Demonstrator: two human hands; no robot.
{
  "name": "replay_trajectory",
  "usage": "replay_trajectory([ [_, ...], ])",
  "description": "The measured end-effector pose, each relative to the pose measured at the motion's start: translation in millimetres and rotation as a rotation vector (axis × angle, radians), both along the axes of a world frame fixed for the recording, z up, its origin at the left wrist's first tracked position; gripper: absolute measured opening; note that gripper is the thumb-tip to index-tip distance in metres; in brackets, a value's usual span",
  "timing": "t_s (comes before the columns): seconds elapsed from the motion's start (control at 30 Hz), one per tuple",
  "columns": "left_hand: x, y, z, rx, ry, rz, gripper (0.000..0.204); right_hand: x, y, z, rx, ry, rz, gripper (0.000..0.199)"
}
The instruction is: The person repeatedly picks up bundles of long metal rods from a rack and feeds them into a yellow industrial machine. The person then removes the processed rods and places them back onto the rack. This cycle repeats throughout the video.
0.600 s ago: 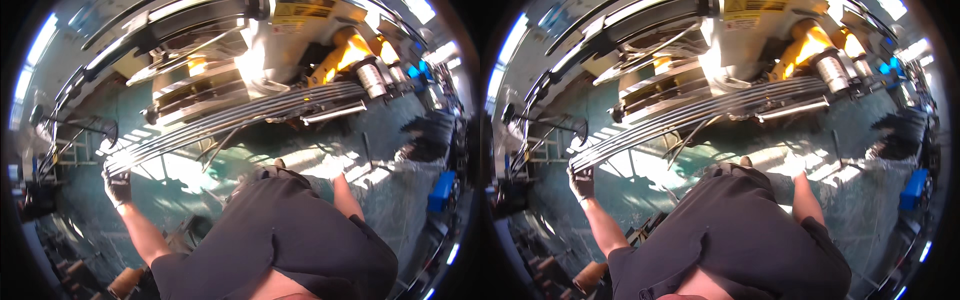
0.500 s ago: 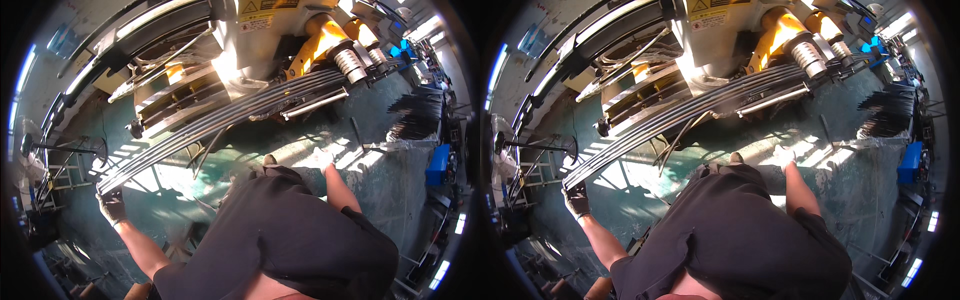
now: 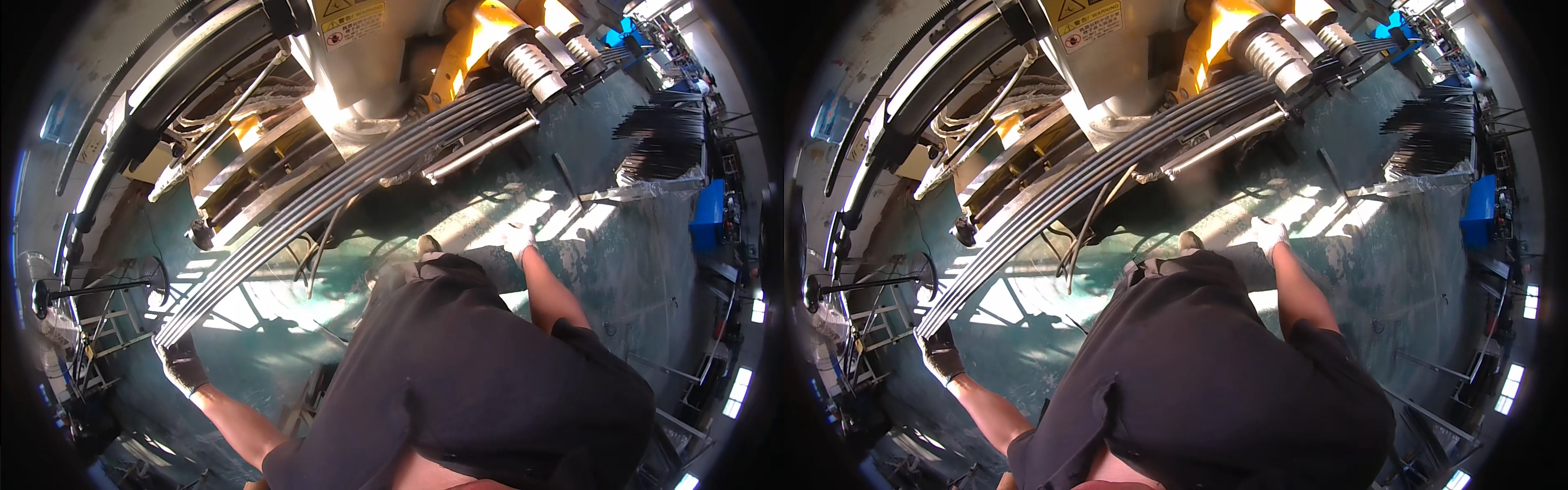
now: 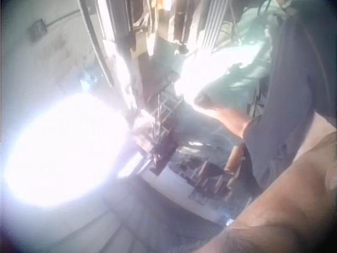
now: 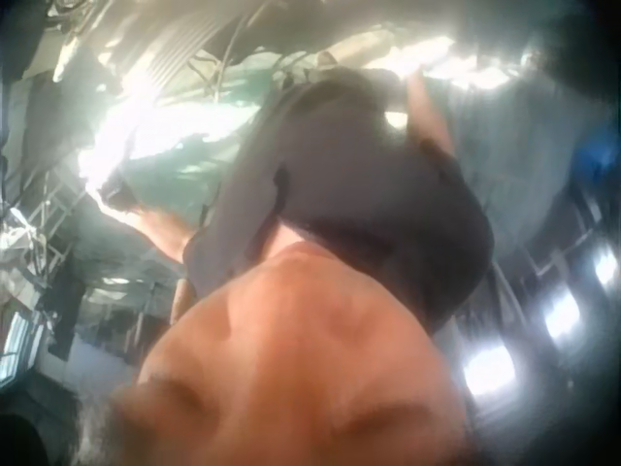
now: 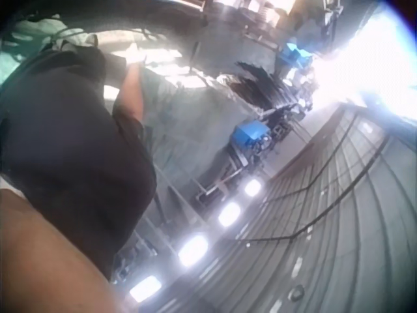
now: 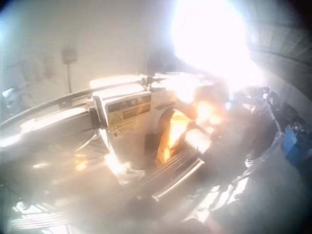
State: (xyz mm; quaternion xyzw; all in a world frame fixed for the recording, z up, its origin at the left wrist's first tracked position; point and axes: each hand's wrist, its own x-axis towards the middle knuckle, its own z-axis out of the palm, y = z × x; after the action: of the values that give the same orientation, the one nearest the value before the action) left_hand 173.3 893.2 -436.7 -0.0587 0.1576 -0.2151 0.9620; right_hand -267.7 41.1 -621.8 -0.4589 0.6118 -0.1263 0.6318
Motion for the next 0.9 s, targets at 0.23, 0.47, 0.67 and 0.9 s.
replay_trajectory([
  [0.23, -26, -4, 22, 0.436, -0.434, -0.121, 0.050, 33, 3, 25, 0.001, 0.193, 0.273, 0.016],
  [0.47, -48, -119, 42, 1.161, 0.187, 0.532, 0.061, 106, -36, 76, -0.213, 0.354, 0.508, 0.029],
  [0.67, -107, -251, -86, 1.193, 0.263, 0.185, 0.051, 129, -143, 2, 0.034, 0.200, 0.567, 0.034],
  [0.9, -175, -524, -137, 2.854, -1.067, -1.076, 0.033, 137, -248, 0, -0.126, 0.237, 0.679, 0.041],
])
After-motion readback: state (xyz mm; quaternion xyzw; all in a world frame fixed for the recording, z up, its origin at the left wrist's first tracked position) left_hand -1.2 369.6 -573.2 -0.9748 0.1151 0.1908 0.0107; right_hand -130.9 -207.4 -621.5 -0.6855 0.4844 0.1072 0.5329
